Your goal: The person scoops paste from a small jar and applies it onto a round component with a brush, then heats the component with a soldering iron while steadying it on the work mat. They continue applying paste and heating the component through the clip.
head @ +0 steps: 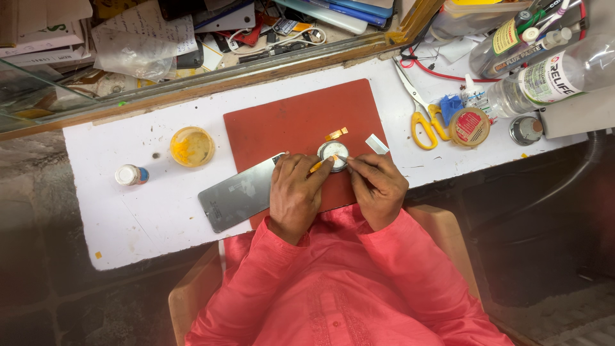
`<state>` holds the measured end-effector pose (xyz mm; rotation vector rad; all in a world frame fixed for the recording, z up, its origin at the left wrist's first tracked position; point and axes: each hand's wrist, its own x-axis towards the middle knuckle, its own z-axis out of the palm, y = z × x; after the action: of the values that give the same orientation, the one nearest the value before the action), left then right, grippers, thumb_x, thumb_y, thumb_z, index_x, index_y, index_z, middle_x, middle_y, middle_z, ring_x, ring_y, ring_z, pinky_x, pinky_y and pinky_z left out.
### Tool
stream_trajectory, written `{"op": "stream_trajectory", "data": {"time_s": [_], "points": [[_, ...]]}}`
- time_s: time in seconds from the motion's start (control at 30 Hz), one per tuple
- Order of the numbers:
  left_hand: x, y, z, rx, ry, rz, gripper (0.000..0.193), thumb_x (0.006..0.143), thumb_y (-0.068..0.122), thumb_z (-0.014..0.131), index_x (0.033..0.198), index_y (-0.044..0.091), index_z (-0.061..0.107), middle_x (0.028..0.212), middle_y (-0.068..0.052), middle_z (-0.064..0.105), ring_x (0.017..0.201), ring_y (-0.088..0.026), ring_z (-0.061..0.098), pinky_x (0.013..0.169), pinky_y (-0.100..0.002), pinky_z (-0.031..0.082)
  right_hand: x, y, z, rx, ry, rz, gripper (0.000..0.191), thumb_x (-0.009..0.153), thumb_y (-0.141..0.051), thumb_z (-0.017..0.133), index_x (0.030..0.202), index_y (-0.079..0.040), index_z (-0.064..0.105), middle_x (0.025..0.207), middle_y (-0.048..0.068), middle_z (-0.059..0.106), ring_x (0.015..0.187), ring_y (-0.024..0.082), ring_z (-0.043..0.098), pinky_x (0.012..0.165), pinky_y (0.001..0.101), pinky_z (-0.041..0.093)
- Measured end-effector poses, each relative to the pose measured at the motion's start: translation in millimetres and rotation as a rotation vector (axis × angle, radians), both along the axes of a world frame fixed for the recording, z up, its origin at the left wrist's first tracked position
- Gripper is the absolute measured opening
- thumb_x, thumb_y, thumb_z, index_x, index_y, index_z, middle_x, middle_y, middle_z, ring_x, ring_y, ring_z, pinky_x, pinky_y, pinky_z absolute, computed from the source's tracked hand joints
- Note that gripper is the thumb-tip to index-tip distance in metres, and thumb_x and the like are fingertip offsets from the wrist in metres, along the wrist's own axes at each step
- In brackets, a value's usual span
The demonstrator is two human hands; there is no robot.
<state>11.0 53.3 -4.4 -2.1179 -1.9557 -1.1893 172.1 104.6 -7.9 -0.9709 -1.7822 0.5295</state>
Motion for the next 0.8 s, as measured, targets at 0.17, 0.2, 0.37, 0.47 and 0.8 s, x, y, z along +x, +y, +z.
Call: {"op": "stream_trajectory", "data": {"time_s": [0.17,0.2,0.37,0.47,0.8], "points": [[0,0,-1,0.002,0.009,0.002,0.038,0.084,0.000,0.069,0.120,0.013,0.075,0.112,-0.004,0.066,0.111,-0.026,0.060,0.109,-0.051,0.047,0,0,1,-0.005,0.033,0.012,0.026,0.085,0.014,0.076,0.105,-0.003,0.077,0.100,0.007,0.071,0.083,0.016,0.070,0.071,0.0254,0.057],[0,0,-1,0.001,0.008,0.005,0.038,0.084,0.000,0.069,0.120,0.013,0.075,0.112,-0.003,0.066,0.112,-0.025,0.060,0.110,-0.051,0.047,0,0,1,-0.013,0.054,0.007,0.026,0.086,0.013,0.077,0.105,-0.003,0.077,0.099,0.007,0.071,0.083,0.016,0.070,0.071,0.0250,0.057],[0,0,-1,0.000,-0.008,0.000,0.038,0.084,0.000,0.070,0.119,0.013,0.075,0.113,-0.004,0.066,0.112,-0.025,0.060,0.110,-0.052,0.047,2,0,0,0.006,-0.004,0.016,0.027,0.084,0.014,0.074,0.105,-0.002,0.077,0.100,0.008,0.071,0.085,0.017,0.070,0.073,0.0269,0.057],[0,0,0,0.010,-0.008,-0.003,0.039,0.082,-0.001,0.070,0.118,0.013,0.075,0.112,-0.004,0.066,0.112,-0.026,0.060,0.110,-0.052,0.047,5,-1,-1,-0.052,0.113,0.038,0.022,0.087,0.013,0.073,0.104,-0.001,0.076,0.100,0.009,0.071,0.087,0.014,0.069,0.073,0.0250,0.055],[0,1,4,0.063,-0.020,-0.016,0.034,0.086,0.000,0.066,0.116,0.012,0.076,0.104,-0.005,0.064,0.104,-0.027,0.060,0.104,-0.050,0.049,7,46,47,-0.347,0.082,0.288,0.013,0.094,0.002,0.076,0.107,0.004,0.075,0.100,0.010,0.073,0.086,0.010,0.066,0.072,0.0219,0.050]]}}
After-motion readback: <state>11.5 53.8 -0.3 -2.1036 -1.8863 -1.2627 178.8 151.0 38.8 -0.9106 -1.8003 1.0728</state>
